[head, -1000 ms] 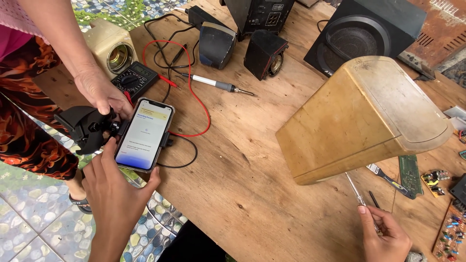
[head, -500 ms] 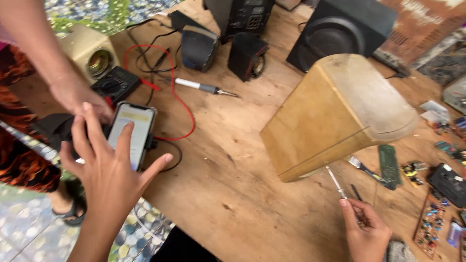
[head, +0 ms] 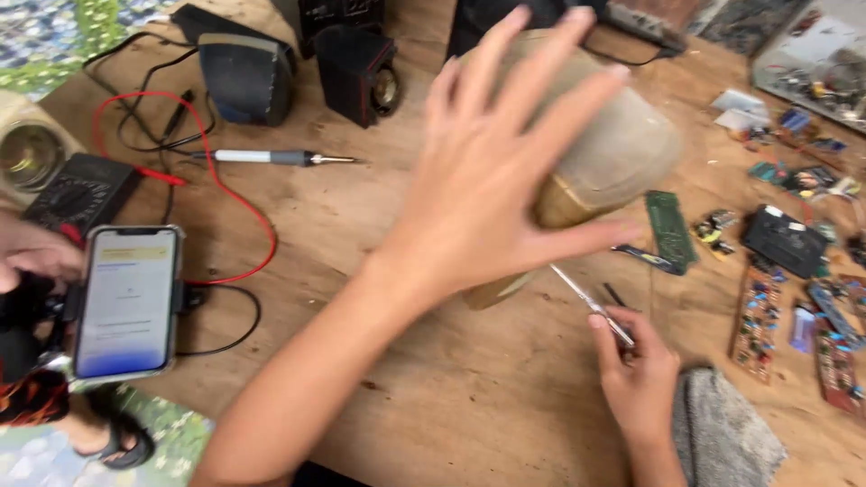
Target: Using a screwdriver to pry the back panel off a speaker housing on a repair bench.
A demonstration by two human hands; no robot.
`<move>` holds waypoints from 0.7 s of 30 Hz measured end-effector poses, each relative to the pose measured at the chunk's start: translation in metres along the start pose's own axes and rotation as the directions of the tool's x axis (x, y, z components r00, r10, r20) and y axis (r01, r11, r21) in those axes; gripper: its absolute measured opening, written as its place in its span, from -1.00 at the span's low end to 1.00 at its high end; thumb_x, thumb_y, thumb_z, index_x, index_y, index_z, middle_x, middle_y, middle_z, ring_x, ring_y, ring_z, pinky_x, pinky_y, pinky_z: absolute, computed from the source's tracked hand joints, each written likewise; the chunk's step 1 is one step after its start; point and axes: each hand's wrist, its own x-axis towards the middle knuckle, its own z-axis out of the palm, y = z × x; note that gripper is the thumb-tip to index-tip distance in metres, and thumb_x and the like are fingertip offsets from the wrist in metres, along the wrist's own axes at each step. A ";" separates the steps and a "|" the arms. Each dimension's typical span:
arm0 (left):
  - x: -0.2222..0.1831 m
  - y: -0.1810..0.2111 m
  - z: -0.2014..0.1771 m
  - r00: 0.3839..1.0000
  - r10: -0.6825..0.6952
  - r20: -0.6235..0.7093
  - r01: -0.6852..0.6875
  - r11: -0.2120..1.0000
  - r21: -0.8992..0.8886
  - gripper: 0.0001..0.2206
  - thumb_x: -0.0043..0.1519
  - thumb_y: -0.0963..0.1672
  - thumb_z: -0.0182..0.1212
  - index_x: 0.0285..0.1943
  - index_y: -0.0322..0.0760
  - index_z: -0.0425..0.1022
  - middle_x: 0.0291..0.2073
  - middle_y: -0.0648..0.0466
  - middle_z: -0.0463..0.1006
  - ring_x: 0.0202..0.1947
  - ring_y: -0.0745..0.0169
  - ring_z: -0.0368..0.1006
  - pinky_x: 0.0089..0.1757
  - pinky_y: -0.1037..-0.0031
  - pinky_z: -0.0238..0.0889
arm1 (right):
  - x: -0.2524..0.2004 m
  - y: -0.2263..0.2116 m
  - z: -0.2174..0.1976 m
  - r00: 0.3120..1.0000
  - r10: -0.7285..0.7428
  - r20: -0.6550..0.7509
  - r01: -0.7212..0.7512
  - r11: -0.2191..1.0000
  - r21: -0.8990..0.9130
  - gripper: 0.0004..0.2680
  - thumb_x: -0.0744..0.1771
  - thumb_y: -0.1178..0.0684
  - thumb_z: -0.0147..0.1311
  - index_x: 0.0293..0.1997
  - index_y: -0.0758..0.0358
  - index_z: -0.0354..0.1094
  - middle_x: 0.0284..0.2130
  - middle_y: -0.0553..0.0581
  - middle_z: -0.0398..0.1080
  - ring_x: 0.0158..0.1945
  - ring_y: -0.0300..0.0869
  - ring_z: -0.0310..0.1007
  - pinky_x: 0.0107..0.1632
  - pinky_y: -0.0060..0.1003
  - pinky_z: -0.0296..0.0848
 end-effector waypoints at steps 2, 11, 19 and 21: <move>0.013 0.014 0.003 0.999 -0.034 0.041 0.025 0.981 0.191 -0.25 0.18 0.39 0.29 0.37 0.05 0.44 0.50 0.01 0.07 0.54 -0.20 -0.11 0.34 -0.49 0.01 | 0.000 0.009 0.005 0.999 -0.047 -0.024 0.047 0.999 0.013 -0.84 0.36 0.06 0.23 0.03 0.13 0.48 -0.20 0.01 0.57 -0.26 -0.31 0.49 -0.10 -0.39 0.41; -0.002 0.044 0.029 0.952 -0.190 -0.241 0.257 0.921 0.291 -0.78 0.36 -0.12 0.30 0.12 -0.28 0.55 0.26 -0.16 0.63 0.41 -0.32 0.52 0.20 -0.41 0.50 | -0.006 0.052 0.019 0.990 0.141 -0.004 -0.141 0.989 -0.053 -0.79 0.46 0.04 0.05 0.24 0.19 0.31 -0.37 0.04 0.39 -0.37 -0.21 0.27 -0.19 -0.28 0.30; -0.001 0.055 0.058 0.864 -0.304 -0.401 0.354 0.934 0.054 -0.75 0.48 -0.27 0.12 0.24 -0.56 0.67 0.31 -0.31 0.57 0.54 -0.46 0.49 0.29 -0.67 0.29 | -0.006 0.104 0.012 0.999 0.037 0.034 -0.046 0.948 0.316 -0.76 0.37 0.31 0.03 0.11 0.35 0.07 -0.02 0.31 0.38 0.04 -0.15 0.35 0.12 -0.25 0.40; 0.000 0.052 0.058 0.864 -0.297 -0.405 0.347 0.936 0.054 -0.75 0.49 -0.27 0.13 0.25 -0.57 0.67 0.30 -0.31 0.56 0.53 -0.46 0.49 0.28 -0.67 0.30 | -0.002 0.105 0.011 0.999 0.030 0.044 -0.042 0.952 0.303 -0.77 0.37 0.31 0.05 0.10 0.34 0.10 -0.04 0.30 0.39 0.02 -0.15 0.36 0.10 -0.26 0.41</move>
